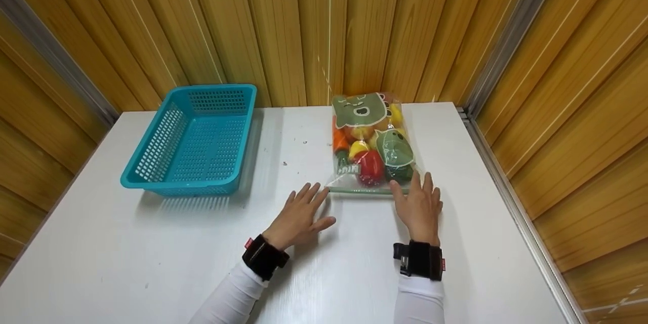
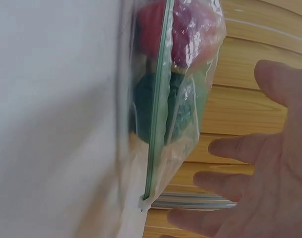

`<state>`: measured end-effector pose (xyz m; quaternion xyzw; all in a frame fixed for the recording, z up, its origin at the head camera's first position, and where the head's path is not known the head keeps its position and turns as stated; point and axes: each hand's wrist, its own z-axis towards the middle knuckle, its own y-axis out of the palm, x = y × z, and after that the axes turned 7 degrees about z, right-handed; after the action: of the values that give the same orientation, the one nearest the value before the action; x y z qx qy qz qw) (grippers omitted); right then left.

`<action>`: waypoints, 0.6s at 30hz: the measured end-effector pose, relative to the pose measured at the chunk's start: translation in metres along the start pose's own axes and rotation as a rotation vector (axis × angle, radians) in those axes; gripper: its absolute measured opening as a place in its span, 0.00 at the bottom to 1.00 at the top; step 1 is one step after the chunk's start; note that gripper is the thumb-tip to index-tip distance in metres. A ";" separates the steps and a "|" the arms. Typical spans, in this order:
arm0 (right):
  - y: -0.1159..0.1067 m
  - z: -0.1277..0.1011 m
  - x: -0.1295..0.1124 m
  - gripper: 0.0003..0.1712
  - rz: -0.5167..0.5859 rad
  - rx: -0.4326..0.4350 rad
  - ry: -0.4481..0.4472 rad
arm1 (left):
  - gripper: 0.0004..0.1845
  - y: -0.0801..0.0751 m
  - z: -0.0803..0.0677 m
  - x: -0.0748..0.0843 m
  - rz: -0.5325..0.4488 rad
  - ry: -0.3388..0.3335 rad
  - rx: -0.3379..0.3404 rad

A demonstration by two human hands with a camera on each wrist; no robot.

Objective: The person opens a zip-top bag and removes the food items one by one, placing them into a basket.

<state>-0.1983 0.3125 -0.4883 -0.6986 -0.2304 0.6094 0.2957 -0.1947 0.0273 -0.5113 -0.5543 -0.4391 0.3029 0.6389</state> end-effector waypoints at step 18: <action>-0.002 0.004 0.018 0.53 0.066 -0.050 0.055 | 0.40 -0.002 0.002 -0.004 -0.070 0.054 -0.046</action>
<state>-0.1998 0.3266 -0.5002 -0.7297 -0.2140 0.5933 0.2641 -0.1981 0.0242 -0.5103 -0.5610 -0.4476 0.2552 0.6480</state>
